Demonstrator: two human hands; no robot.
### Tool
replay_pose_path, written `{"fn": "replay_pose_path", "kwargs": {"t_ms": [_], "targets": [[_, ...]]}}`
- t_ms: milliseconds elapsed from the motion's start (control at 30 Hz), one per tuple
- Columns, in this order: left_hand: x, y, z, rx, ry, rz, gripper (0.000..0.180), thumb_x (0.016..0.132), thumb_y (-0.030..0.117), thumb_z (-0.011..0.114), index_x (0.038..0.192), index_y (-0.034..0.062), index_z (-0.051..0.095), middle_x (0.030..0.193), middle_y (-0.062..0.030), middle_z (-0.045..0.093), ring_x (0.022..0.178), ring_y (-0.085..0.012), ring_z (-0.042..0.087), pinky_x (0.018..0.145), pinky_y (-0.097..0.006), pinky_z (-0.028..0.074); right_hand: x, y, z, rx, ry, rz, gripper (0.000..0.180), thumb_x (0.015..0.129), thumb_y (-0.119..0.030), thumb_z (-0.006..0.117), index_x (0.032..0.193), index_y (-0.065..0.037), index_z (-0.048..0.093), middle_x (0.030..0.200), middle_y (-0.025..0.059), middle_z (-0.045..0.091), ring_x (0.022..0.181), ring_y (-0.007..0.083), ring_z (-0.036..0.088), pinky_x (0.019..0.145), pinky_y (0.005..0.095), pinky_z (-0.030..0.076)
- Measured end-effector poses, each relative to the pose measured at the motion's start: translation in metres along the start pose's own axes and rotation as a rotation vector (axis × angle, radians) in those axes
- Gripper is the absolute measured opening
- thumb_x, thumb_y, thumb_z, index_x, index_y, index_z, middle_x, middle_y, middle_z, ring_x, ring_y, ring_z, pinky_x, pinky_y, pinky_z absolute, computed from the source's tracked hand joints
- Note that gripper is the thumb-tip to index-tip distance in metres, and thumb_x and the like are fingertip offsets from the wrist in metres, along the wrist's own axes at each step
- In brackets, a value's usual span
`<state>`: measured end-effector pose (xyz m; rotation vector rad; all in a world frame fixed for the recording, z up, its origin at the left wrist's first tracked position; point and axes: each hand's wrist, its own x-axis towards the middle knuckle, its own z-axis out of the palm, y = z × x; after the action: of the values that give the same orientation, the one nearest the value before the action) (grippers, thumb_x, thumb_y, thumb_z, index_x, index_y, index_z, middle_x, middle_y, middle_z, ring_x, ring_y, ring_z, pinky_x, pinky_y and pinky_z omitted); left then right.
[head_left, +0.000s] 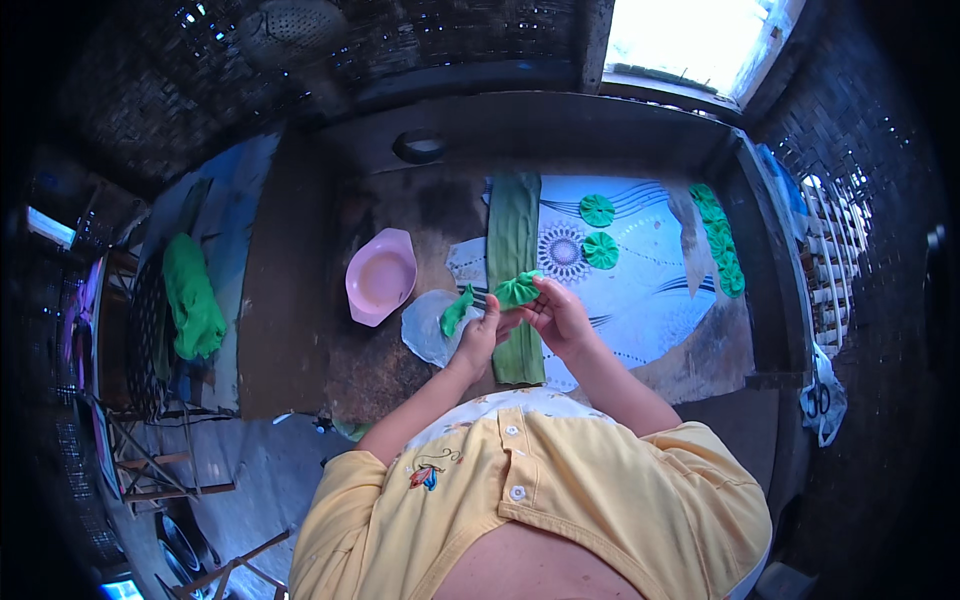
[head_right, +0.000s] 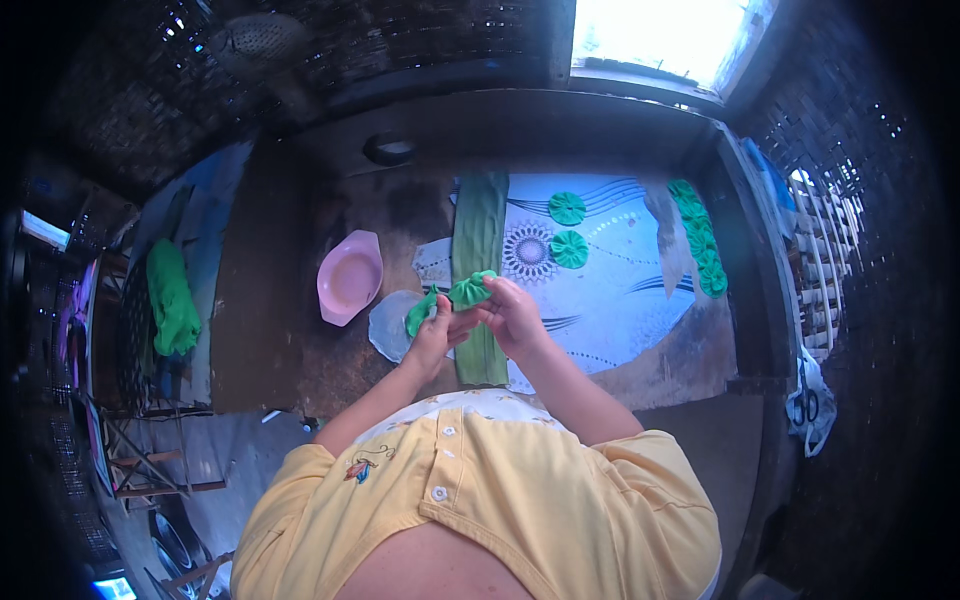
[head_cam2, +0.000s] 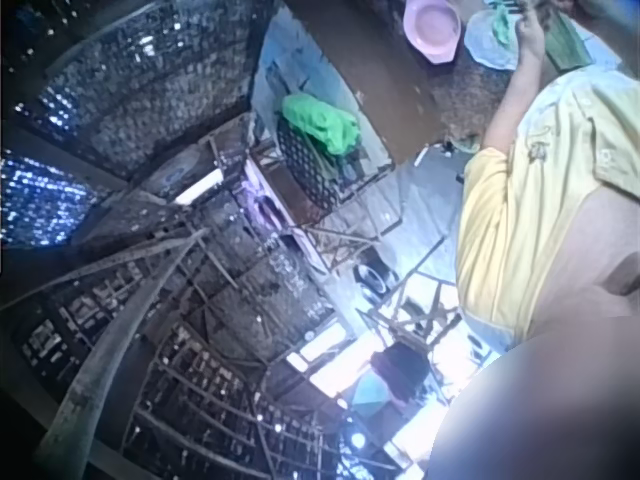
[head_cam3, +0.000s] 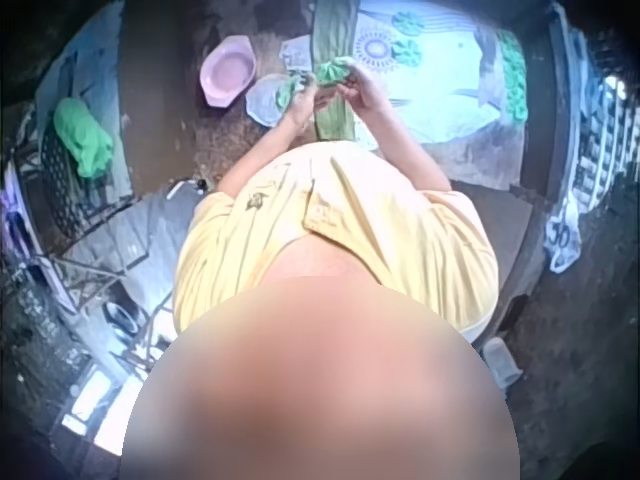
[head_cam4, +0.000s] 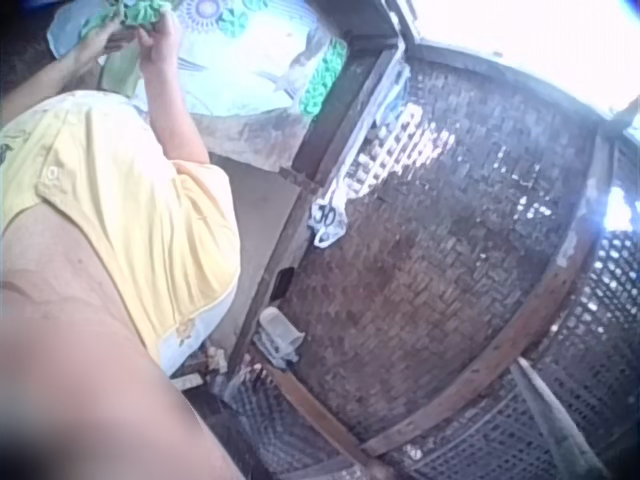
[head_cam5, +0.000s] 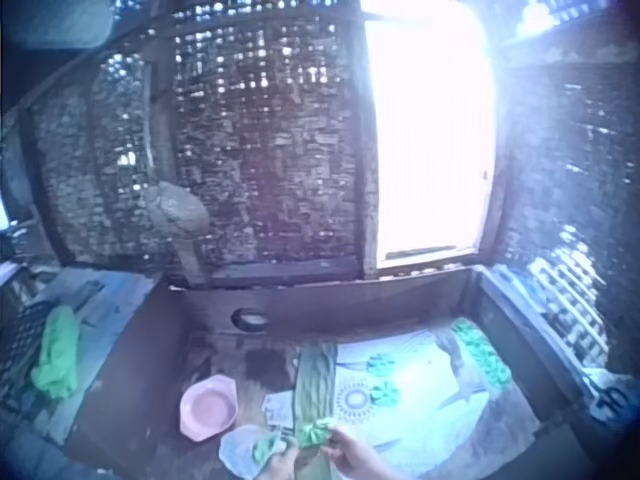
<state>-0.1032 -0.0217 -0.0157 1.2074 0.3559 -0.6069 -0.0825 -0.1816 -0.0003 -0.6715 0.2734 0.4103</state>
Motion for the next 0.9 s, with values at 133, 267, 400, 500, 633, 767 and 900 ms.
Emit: {"fn": "replay_pose_path", "kwargs": {"t_ms": [133, 267, 400, 500, 633, 767, 900], "targets": [[-0.001, 0.009, 0.005, -0.346, -0.049, 0.231, 0.026, 0.091, 0.028, 0.056, 0.108, 0.0080, 0.058, 0.103, -0.0028, 0.063, 0.094, -0.0125, 0.060, 0.086, -0.028, 0.045, -0.004, 0.008, 0.005, 0.016, -0.056, 0.000, 0.013, 0.090, -0.015, 0.054, 0.096, -0.004, 0.055, 0.095, 0.0073, 0.062, 0.086, 0.0167, 0.062, 0.075, 0.0296, 0.052], [0.002, 0.012, 0.001, -0.427, 0.003, 0.237, 0.021, 0.090, 0.017, 0.056, 0.109, 0.0070, 0.057, 0.103, -0.0038, 0.063, 0.094, -0.0135, 0.060, 0.085, -0.029, 0.046, -0.009, 0.014, 0.008, -0.117, -0.051, -0.035, 0.018, 0.091, -0.016, 0.052, 0.101, -0.001, 0.055, 0.097, 0.0080, 0.062, 0.084, 0.0153, 0.063, 0.073, 0.0285, 0.054], [0.000, 0.010, 0.000, -0.519, -0.045, 0.241, 0.022, 0.090, 0.014, 0.056, 0.111, 0.0066, 0.056, 0.103, -0.0047, 0.063, 0.095, -0.0143, 0.060, 0.085, -0.030, 0.047, -0.012, 0.017, 0.006, -0.342, -0.028, -0.169, 0.020, 0.092, -0.019, 0.054, 0.100, -0.001, 0.058, 0.093, 0.0057, 0.062, 0.080, 0.0128, 0.062, 0.069, 0.0265, 0.053], [-0.003, 0.011, 0.001, -0.554, -0.087, 0.228, 0.023, 0.091, 0.017, 0.055, 0.111, 0.0065, 0.056, 0.103, -0.0050, 0.063, 0.096, -0.0148, 0.060, 0.085, -0.030, 0.047, -0.012, 0.018, 0.001, -0.561, -0.029, -0.363, 0.022, 0.090, -0.021, 0.057, 0.096, 0.000, 0.062, 0.087, 0.0035, 0.059, 0.077, 0.0110, 0.060, 0.064, 0.0249, 0.052], [-0.006, 0.015, -0.001, -0.590, -0.110, 0.192, 0.022, 0.091, 0.021, 0.057, 0.108, 0.0078, 0.058, 0.102, -0.0041, 0.064, 0.094, -0.0146, 0.061, 0.085, -0.031, 0.047, -0.011, 0.015, -0.004, -0.870, 0.087, -0.472, 0.024, 0.090, -0.022, 0.057, 0.094, 0.001, 0.063, 0.087, 0.0041, 0.059, 0.077, 0.0111, 0.059, 0.061, 0.0237, 0.050], [-0.010, 0.018, -0.002, -0.564, -0.154, 0.169, 0.024, 0.090, 0.023, 0.058, 0.108, 0.0078, 0.058, 0.101, -0.0034, 0.064, 0.093, -0.0141, 0.061, 0.083, -0.031, 0.048, -0.006, 0.008, -0.003, -0.545, 0.160, -0.228, 0.023, 0.089, -0.022, 0.059, 0.099, -0.001, 0.063, 0.092, 0.0052, 0.061, 0.083, 0.0121, 0.059, 0.070, 0.0241, 0.047], [-0.014, 0.019, -0.001, -0.427, -0.200, 0.130, 0.022, 0.090, 0.021, 0.058, 0.107, 0.0068, 0.059, 0.100, -0.0039, 0.064, 0.093, -0.0136, 0.061, 0.082, -0.032, 0.049, -0.003, -0.005, 0.000, -0.211, -0.005, 0.103, 0.026, 0.088, -0.023, 0.061, 0.104, -0.002, 0.062, 0.097, 0.0061, 0.063, 0.090, 0.0125, 0.058, 0.082, 0.0262, 0.044]]}}
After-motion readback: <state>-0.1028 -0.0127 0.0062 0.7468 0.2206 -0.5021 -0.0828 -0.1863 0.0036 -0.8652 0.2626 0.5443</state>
